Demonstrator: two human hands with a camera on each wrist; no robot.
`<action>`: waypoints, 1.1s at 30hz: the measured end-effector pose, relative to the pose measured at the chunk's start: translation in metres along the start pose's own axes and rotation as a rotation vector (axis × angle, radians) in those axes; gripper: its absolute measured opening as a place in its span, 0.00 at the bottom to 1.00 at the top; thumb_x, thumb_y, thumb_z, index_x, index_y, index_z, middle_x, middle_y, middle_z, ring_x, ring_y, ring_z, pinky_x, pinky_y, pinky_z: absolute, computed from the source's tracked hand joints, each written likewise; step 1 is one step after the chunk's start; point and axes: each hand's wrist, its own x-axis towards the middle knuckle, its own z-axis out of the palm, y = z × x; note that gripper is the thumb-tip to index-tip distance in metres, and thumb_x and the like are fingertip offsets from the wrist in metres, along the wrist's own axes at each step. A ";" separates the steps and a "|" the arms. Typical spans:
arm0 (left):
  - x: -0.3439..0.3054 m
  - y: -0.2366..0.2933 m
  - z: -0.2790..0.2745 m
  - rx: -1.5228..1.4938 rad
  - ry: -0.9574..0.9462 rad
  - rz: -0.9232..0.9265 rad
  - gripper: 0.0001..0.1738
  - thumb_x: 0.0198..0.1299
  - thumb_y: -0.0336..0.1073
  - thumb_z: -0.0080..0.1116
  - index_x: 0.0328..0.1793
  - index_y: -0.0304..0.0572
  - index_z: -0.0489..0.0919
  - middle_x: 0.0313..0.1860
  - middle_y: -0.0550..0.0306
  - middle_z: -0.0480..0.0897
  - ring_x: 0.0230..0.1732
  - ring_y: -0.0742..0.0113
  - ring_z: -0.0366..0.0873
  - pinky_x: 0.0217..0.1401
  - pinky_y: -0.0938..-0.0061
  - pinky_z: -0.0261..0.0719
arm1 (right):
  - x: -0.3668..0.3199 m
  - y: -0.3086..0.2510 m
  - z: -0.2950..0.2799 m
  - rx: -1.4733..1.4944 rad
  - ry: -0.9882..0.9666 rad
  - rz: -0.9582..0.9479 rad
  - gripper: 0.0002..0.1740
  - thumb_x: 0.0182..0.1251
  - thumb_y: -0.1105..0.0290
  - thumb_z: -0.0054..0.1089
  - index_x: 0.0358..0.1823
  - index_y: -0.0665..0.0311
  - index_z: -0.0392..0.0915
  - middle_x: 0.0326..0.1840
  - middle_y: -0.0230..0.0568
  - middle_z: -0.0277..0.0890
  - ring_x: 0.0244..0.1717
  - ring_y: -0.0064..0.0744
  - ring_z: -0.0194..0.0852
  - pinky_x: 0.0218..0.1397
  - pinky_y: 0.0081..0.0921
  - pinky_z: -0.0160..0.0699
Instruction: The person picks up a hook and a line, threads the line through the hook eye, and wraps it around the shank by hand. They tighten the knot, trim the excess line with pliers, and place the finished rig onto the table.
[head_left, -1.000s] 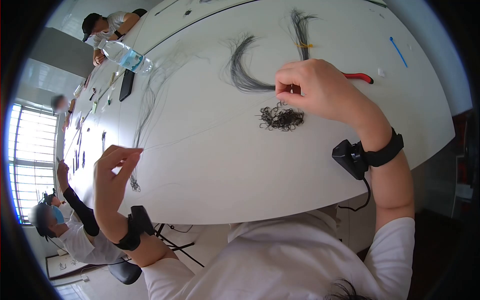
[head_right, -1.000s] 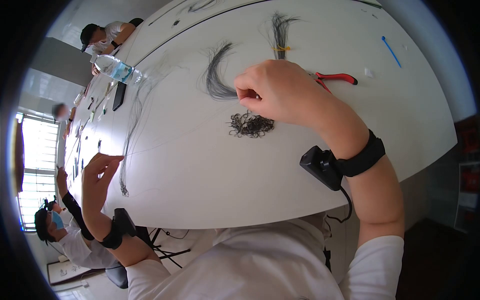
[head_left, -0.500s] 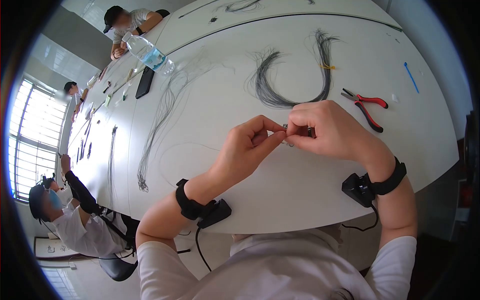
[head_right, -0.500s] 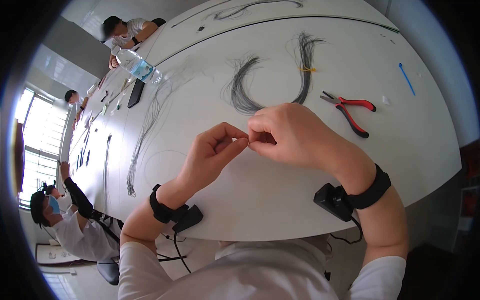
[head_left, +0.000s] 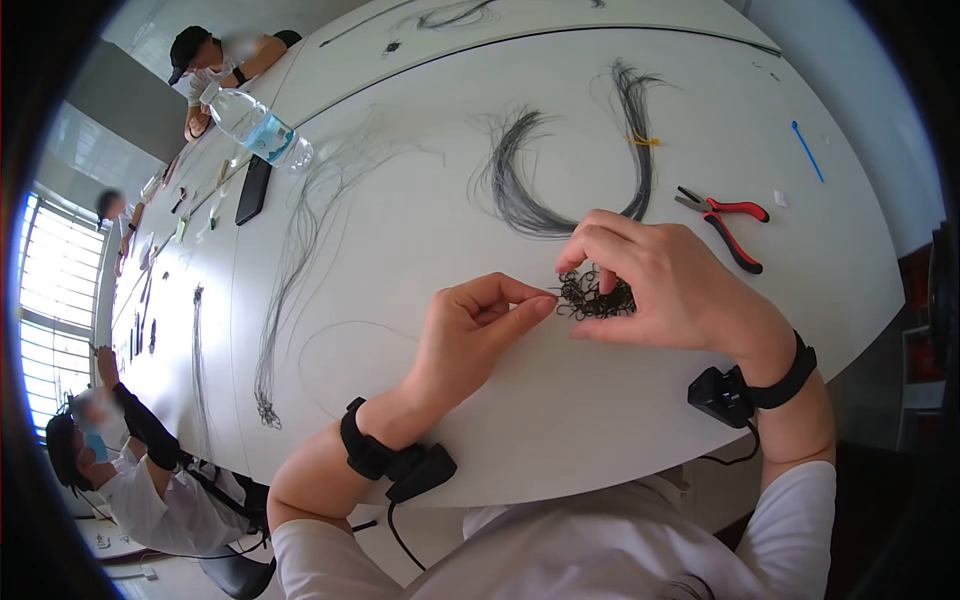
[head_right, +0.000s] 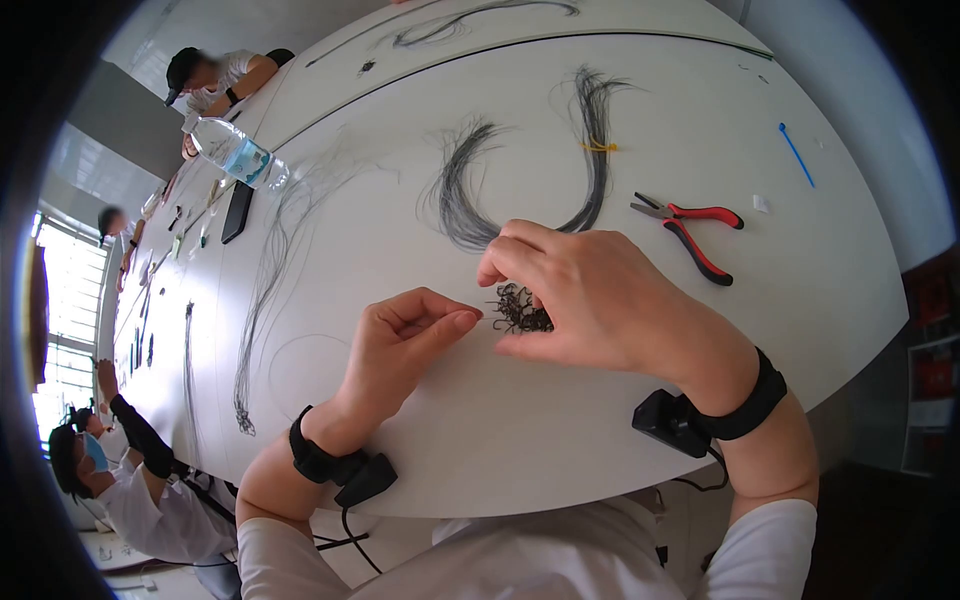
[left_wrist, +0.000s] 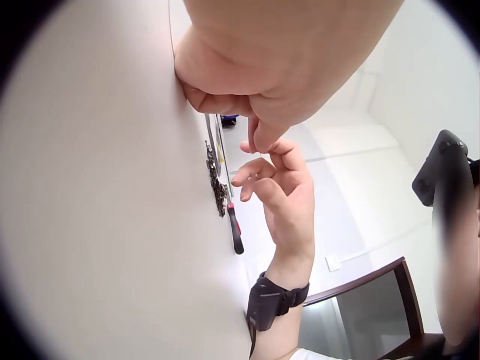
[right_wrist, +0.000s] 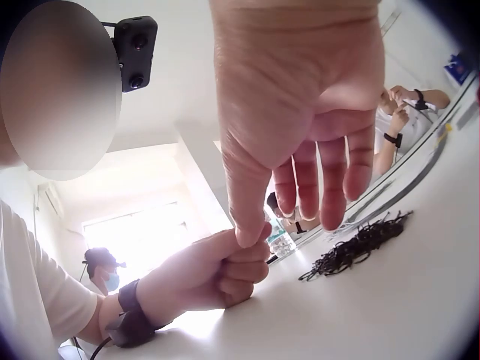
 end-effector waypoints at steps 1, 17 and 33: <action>0.001 -0.002 0.001 0.009 0.014 0.033 0.10 0.68 0.35 0.65 0.46 0.33 0.85 0.32 0.65 0.83 0.32 0.85 0.75 0.34 0.86 0.72 | 0.000 0.000 0.002 0.033 0.004 -0.019 0.10 0.57 0.68 0.69 0.31 0.63 0.76 0.30 0.34 0.77 0.27 0.34 0.80 0.31 0.31 0.77; -0.001 -0.001 -0.001 -0.066 0.022 0.055 0.07 0.66 0.32 0.67 0.44 0.35 0.85 0.40 0.61 0.87 0.39 0.81 0.80 0.43 0.85 0.78 | -0.002 0.045 -0.009 -0.241 0.045 0.053 0.04 0.60 0.74 0.64 0.31 0.67 0.78 0.28 0.41 0.78 0.28 0.32 0.78 0.32 0.28 0.75; 0.001 -0.006 -0.002 -0.084 -0.009 0.105 0.10 0.68 0.36 0.66 0.45 0.35 0.84 0.27 0.72 0.80 0.27 0.90 0.71 0.27 0.90 0.66 | -0.003 0.038 -0.008 -0.138 -0.028 0.104 0.05 0.61 0.73 0.64 0.33 0.66 0.77 0.30 0.38 0.77 0.28 0.34 0.75 0.34 0.29 0.74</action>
